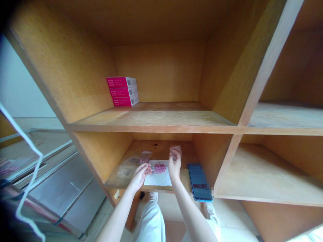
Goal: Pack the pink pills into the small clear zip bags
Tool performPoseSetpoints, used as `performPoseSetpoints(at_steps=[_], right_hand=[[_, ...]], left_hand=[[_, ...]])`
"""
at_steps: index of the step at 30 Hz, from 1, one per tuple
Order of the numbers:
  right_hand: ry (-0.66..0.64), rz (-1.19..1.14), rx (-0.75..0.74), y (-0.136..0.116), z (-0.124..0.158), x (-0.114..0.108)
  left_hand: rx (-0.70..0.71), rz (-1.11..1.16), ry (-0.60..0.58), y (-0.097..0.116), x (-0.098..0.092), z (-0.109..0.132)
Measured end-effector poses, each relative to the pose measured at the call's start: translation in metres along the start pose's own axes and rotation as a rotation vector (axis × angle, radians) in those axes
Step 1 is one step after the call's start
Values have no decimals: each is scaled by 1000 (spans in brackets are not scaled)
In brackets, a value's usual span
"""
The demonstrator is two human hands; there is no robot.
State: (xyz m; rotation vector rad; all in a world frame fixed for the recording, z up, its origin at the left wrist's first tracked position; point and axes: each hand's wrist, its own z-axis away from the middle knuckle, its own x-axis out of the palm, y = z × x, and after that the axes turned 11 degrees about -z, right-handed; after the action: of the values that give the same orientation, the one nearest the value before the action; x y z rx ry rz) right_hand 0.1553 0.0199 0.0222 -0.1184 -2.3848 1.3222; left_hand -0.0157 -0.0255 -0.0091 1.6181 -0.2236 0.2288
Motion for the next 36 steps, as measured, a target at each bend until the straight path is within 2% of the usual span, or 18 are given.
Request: performPoseSetpoints(at_steps=[6,11,15,18,21,24,27,29,33,36], right_hand=[[11,66,37,14,33,-8],[-52,124,11,19,38,-10],[-107,171,-12,23,38,-9],[-108,197,-11,26,38,-10],[-107,206,-2,29,38,-10],[-112,210,7,28,38,-11],[-116,205,22,27,38,-12],[-115,197,23,27,38,-12],[-113,185,17,29,38,-12],[-111,179,21,30,38,-12]], left_hand=[[5,-16,8,0,-1,0],[8,-38,31,-1,2,1],[61,-178,95,-2,5,-1],[170,-450,170,1,4,-8],[278,-842,264,9,-1,-19],[248,-1327,293,18,-6,-28],[170,-1566,299,23,-10,-34],[169,-1542,293,23,-12,-37],[267,-1286,323,21,-17,-46],[245,-1184,315,22,-17,-50]])
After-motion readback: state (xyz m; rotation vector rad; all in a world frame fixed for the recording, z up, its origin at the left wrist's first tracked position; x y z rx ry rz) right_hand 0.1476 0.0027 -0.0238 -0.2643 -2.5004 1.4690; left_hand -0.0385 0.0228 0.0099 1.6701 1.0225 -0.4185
